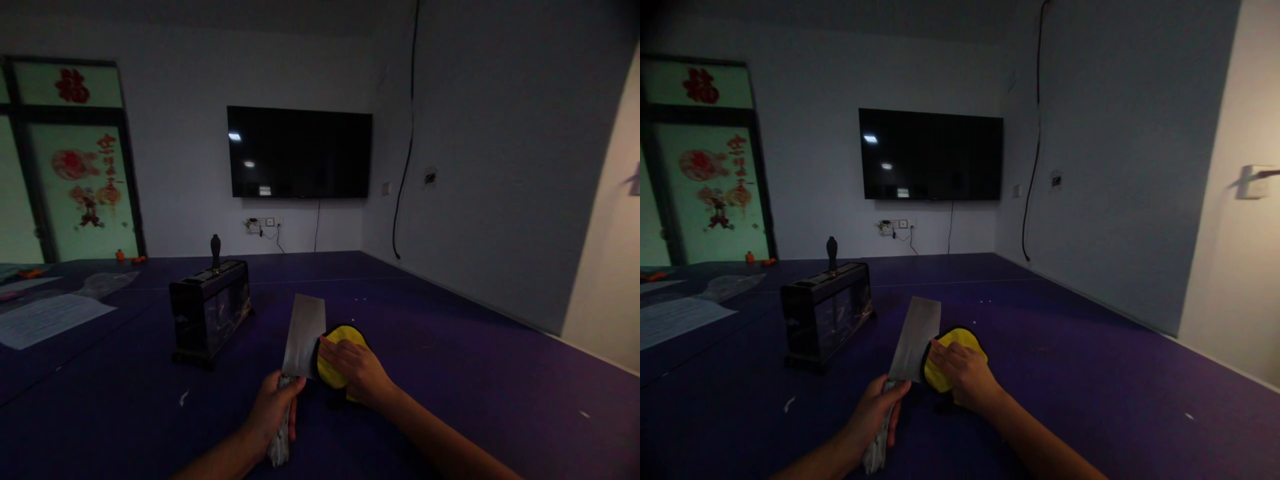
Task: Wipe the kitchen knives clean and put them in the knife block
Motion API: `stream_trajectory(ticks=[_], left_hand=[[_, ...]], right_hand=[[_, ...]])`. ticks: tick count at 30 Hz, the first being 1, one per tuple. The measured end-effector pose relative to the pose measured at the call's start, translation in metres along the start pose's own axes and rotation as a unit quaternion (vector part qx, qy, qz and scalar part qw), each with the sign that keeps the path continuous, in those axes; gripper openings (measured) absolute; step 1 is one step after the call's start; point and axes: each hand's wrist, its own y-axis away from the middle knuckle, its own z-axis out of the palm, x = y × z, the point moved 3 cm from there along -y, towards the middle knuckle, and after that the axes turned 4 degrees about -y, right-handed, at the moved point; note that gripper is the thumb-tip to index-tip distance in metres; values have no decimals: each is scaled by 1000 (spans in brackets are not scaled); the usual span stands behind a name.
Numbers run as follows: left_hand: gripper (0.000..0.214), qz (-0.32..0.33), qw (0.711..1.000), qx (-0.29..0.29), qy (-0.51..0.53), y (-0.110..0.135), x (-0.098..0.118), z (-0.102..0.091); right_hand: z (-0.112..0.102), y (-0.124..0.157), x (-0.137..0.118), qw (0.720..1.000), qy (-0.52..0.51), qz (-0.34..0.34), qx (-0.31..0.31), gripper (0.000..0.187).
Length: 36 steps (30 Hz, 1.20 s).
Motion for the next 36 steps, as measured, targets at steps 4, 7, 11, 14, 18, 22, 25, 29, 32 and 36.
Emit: stream_trajectory(ticks=[4, 7, 11, 14, 18, 22, 25, 29, 32, 36], left_hand=[[45, -12, 999, 31, 12, 0, 2, -3], [44, -19, 999, 37, 21, -1, 3, -4], [42, -16, 999, 34, 30, -3, 2, -5], [43, -14, 999, 25, 28, -3, 0, -4], [45, -14, 1000, 7, 13, -1, 0, -2], [44, -7, 1000, -21, 4, 0, 0, -1], [41, 6, 999, -38, -6, 0, 0, -1], [41, 15, 999, -33, 0, -1, -1, -1], [42, 2, 1000, -22, 8, -3, -3, -1], [42, -6, 1000, 4, 20, -4, -2, -3]], right_hand=[[-2, -2, -10, 999, -3, -33, -3, 63], [-3, -3, -15, 999, -2, -47, -10, 62], [-3, -3, -16, 999, -8, -44, -11, 59], [-4, -2, -12, 999, -15, -42, -3, 59], [-3, 0, -3, 999, -21, -25, 2, 61], [-1, 2, 8, 1000, -22, 0, 10, 65], [0, 2, 14, 999, -19, 38, 17, 69], [1, -1, 16, 997, -16, 76, -7, 76], [2, -2, 12, 996, -12, 77, -34, 76], [4, -3, 1, 997, -24, 42, -56, 75]])
